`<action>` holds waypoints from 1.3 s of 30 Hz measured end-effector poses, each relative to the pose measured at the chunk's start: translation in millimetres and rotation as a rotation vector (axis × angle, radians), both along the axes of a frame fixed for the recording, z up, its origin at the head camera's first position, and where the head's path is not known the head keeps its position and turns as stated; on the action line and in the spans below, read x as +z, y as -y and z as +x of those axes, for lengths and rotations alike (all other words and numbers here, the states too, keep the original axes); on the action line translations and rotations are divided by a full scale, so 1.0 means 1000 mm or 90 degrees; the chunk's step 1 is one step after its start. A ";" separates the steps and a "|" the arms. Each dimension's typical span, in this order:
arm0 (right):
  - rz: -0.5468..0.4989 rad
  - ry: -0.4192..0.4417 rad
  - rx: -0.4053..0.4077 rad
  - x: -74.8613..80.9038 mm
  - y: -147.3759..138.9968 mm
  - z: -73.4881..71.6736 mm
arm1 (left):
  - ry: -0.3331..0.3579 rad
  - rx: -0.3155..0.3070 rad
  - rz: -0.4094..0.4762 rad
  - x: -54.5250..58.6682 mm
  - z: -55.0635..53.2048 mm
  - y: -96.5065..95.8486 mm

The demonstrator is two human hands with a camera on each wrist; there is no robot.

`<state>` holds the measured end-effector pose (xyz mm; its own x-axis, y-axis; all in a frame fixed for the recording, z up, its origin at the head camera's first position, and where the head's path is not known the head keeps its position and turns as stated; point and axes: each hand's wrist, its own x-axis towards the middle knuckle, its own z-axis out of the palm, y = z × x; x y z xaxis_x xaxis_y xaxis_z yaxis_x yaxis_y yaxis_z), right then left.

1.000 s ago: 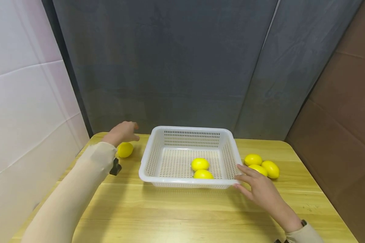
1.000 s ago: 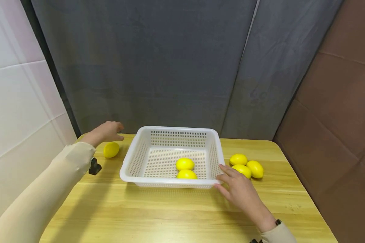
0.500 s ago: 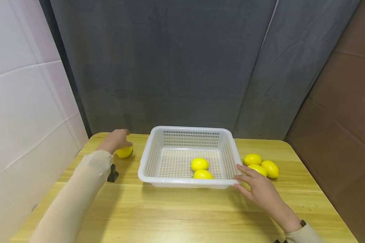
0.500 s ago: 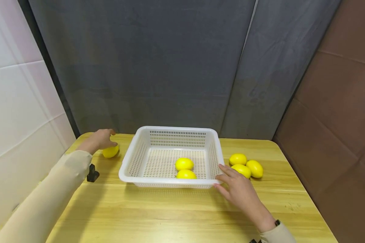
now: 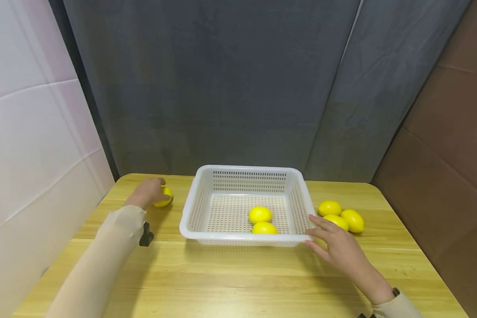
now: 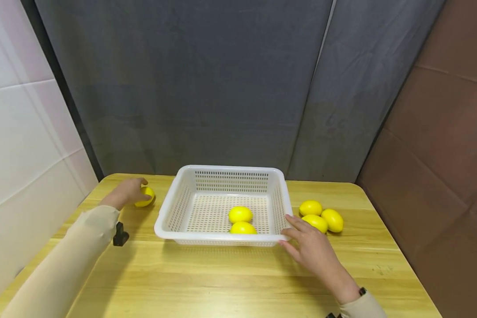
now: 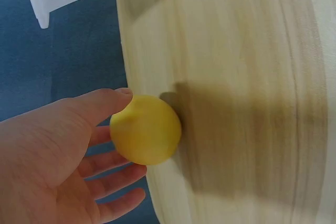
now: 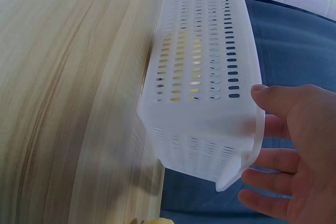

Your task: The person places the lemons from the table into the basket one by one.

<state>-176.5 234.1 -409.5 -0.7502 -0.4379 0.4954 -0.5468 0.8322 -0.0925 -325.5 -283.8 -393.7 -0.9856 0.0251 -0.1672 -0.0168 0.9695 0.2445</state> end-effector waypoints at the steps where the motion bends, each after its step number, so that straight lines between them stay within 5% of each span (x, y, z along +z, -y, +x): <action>1: -0.001 0.001 0.000 0.000 0.000 0.000 | 0.000 0.001 0.001 -0.001 0.001 0.000; 25: -0.004 -0.011 0.004 -0.001 0.000 -0.001 | -0.035 0.002 0.008 -0.013 0.003 0.002; 39: 0.001 -0.010 0.003 0.000 0.000 0.000 | -0.069 -0.008 0.028 -0.002 0.003 -0.003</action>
